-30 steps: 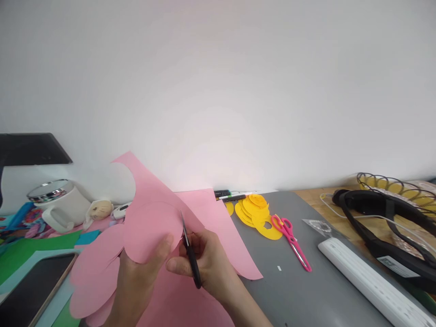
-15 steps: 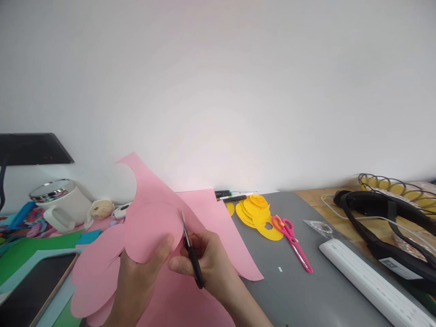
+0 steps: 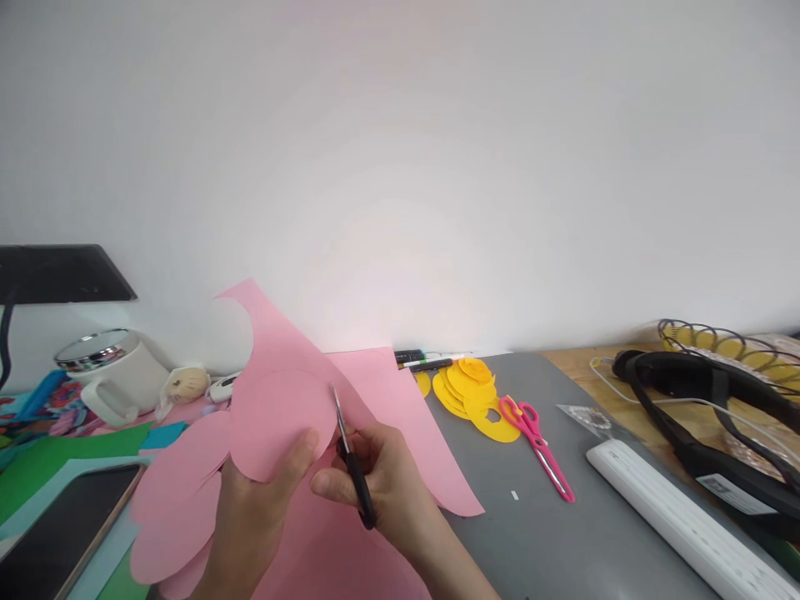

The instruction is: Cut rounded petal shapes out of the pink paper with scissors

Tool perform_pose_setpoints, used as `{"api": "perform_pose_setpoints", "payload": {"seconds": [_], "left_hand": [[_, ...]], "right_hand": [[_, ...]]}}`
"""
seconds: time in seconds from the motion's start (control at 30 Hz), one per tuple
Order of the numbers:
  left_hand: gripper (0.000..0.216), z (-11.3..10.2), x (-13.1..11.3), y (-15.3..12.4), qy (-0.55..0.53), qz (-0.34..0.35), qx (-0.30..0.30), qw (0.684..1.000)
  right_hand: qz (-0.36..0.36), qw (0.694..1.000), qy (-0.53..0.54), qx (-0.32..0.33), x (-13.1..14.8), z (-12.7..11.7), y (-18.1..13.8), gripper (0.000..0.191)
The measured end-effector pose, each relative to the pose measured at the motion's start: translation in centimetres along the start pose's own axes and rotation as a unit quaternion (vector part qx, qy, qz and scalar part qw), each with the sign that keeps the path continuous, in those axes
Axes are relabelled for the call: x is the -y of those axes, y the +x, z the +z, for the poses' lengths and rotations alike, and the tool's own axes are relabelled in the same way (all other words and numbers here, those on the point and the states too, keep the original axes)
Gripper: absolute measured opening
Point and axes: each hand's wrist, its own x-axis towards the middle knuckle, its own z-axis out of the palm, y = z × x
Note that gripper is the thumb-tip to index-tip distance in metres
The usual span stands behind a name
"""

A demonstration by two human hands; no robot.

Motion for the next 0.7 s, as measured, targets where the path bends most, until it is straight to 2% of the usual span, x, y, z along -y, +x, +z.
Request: {"api": "perform_pose_setpoints", "payload": {"seconds": [0.1,0.23,0.7], "left_hand": [[0.021,0.07,-0.04,0.00,0.001,0.009,-0.008,1.000],[0.024,0.03,0.15,0.18,-0.006,-0.014,0.000,1.000],[0.027,-0.11,0.33,0.34,-0.003,-0.011,0.004,1.000]], "right_hand": [[0.002,1.000,0.009,-0.001,-0.06,-0.04,-0.03,0.052],[0.002,1.000,0.017,-0.001,-0.12,-0.11,-0.04,0.050],[0.028,0.999,0.018,-0.017,0.03,0.10,-0.02,0.025]]}}
